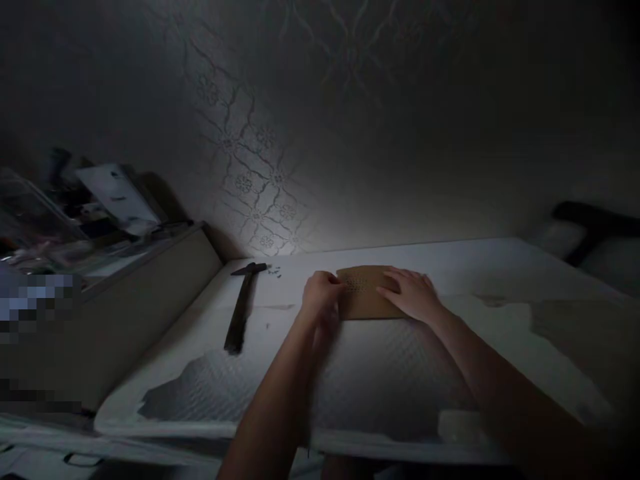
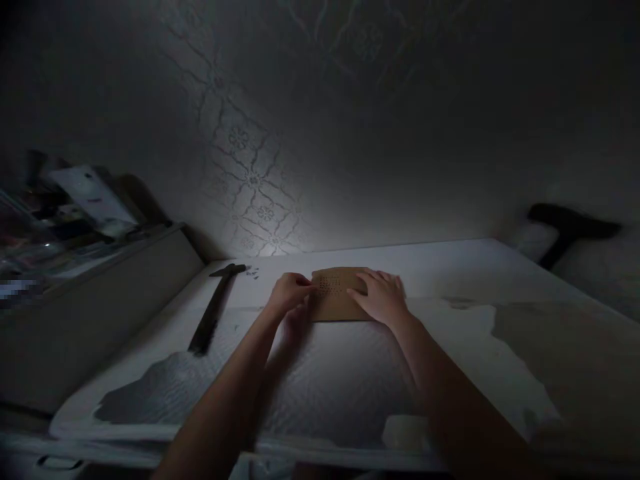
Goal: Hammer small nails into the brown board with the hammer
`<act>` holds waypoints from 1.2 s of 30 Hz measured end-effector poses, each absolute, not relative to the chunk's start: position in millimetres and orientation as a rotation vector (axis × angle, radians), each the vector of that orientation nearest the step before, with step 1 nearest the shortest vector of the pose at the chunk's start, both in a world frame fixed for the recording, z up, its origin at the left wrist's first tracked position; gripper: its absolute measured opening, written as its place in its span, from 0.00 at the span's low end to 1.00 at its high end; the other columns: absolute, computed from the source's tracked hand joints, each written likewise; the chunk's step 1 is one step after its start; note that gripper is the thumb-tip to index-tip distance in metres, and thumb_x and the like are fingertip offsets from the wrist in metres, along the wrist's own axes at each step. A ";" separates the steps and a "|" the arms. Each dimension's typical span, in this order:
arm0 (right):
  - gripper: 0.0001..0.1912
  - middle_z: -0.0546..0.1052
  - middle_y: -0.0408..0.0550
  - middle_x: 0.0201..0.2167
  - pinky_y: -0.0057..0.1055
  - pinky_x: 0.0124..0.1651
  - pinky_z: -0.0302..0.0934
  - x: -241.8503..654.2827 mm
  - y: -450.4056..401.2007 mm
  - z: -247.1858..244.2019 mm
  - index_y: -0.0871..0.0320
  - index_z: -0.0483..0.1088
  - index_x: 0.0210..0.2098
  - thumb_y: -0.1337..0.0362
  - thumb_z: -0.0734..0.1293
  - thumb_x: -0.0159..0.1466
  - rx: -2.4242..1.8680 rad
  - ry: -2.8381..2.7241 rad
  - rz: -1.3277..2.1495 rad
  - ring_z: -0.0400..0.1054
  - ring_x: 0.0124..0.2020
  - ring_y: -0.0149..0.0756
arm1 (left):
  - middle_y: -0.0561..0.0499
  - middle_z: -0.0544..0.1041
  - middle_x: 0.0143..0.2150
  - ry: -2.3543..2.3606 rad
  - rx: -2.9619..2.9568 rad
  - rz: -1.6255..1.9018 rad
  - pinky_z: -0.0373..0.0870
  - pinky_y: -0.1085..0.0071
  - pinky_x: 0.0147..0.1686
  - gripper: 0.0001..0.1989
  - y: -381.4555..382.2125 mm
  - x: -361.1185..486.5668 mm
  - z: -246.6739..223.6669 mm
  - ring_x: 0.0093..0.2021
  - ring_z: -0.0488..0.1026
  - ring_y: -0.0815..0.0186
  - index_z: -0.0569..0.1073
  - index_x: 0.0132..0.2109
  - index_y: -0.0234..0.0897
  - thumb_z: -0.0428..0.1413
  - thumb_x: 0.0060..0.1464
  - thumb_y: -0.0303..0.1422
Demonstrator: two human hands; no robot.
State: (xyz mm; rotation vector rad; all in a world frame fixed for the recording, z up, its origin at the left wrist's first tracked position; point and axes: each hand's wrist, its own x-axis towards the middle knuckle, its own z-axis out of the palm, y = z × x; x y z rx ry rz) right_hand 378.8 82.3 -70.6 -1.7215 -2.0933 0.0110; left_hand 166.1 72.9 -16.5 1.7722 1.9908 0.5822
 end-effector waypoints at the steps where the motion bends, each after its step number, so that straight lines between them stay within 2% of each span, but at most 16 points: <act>1: 0.25 0.67 0.50 0.60 0.49 0.59 0.51 378.9 82.3 -70.7 0.53 0.68 0.54 0.48 0.60 0.62 -1.725 -2.090 0.014 0.61 0.58 0.49 | 0.47 0.81 0.33 1.973 1.758 0.605 0.66 0.75 0.31 0.11 73.9 165.7 -17.1 0.33 0.77 0.65 0.80 0.40 0.35 0.60 0.50 0.35; 9: 0.25 0.68 0.50 0.59 0.48 0.59 0.51 378.8 80.7 -68.4 0.54 0.69 0.53 0.48 0.60 0.62 -1.714 -2.090 0.020 0.62 0.57 0.48 | 0.45 0.81 0.38 1.931 1.754 0.736 0.66 0.76 0.35 0.10 77.1 165.8 -18.3 0.37 0.76 0.64 0.80 0.41 0.35 0.60 0.50 0.32; 13: 0.24 0.68 0.49 0.59 0.48 0.58 0.52 378.9 80.4 -69.4 0.52 0.69 0.53 0.48 0.60 0.62 -1.707 -2.084 0.007 0.62 0.57 0.48 | 0.46 0.79 0.31 1.786 1.664 0.705 0.65 0.77 0.30 0.09 75.3 167.3 -18.6 0.31 0.74 0.67 0.80 0.36 0.30 0.58 0.52 0.32; 16: 0.25 0.68 0.50 0.59 0.48 0.58 0.51 379.4 80.9 -70.5 0.53 0.69 0.53 0.48 0.61 0.62 -1.709 -2.078 0.007 0.61 0.57 0.48 | 0.50 0.75 0.23 1.725 1.563 0.665 0.62 0.77 0.25 0.09 72.6 169.0 -16.8 0.24 0.70 0.71 0.80 0.33 0.28 0.58 0.53 0.31; 20: 0.26 0.68 0.50 0.59 0.47 0.58 0.51 379.8 81.7 -71.5 0.53 0.69 0.54 0.47 0.61 0.62 -1.701 -2.084 0.027 0.61 0.57 0.48 | 0.53 0.69 0.18 1.733 1.499 0.628 0.61 0.76 0.24 0.08 69.1 170.6 -12.8 0.20 0.65 0.72 0.79 0.28 0.29 0.59 0.50 0.30; 24: 0.25 0.68 0.50 0.59 0.49 0.58 0.51 379.4 81.7 -71.4 0.53 0.69 0.53 0.48 0.61 0.62 -1.705 -2.070 0.026 0.61 0.58 0.48 | 0.55 0.67 0.16 1.695 1.459 0.663 0.60 0.77 0.23 0.08 66.8 171.4 -12.0 0.19 0.63 0.73 0.78 0.28 0.29 0.59 0.50 0.30; 36: 0.25 0.69 0.50 0.58 0.49 0.57 0.52 379.9 82.4 -72.8 0.51 0.69 0.53 0.47 0.60 0.62 -1.696 -2.075 0.007 0.62 0.57 0.48 | 0.52 0.71 0.19 1.708 1.553 0.659 0.61 0.77 0.23 0.08 75.9 168.3 -23.8 0.21 0.66 0.72 0.80 0.33 0.29 0.59 0.50 0.31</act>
